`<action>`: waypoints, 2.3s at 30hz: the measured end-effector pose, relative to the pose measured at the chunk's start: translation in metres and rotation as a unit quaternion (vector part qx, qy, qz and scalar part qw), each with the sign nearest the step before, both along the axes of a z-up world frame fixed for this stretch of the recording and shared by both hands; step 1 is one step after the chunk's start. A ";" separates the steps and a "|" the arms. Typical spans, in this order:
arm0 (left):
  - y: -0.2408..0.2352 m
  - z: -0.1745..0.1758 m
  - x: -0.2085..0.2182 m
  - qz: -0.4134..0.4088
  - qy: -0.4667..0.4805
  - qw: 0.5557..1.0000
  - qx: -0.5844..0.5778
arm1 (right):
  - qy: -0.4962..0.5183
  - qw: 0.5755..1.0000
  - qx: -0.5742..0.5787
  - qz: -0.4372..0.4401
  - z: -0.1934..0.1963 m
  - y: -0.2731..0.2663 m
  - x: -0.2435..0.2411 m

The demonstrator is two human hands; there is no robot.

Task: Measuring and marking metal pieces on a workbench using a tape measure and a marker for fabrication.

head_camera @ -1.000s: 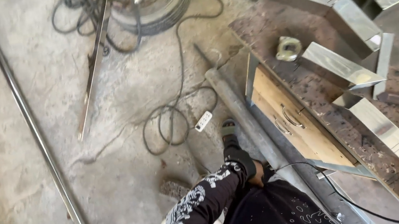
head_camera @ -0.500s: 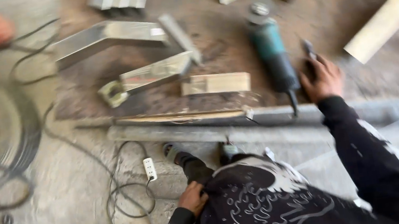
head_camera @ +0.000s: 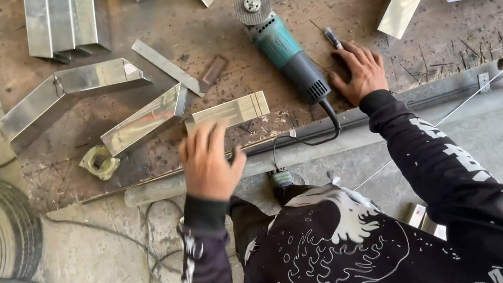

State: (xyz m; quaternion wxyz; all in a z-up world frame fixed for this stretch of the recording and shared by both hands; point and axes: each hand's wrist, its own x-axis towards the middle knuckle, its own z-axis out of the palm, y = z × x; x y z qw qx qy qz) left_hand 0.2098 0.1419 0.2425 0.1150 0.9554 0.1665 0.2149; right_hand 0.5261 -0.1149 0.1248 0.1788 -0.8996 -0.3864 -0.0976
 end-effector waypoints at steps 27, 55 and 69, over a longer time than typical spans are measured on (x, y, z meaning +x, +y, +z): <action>0.050 0.016 0.040 -0.011 0.205 0.961 -0.184 | 0.059 0.998 0.028 -0.020 0.002 -0.002 0.003; -0.015 0.034 -0.089 0.009 0.056 0.921 -0.385 | 0.497 0.799 0.248 0.232 0.133 0.050 -0.175; -0.138 -0.006 -0.034 0.017 -0.155 0.622 -0.767 | 0.656 0.713 0.175 0.174 0.135 0.009 -0.203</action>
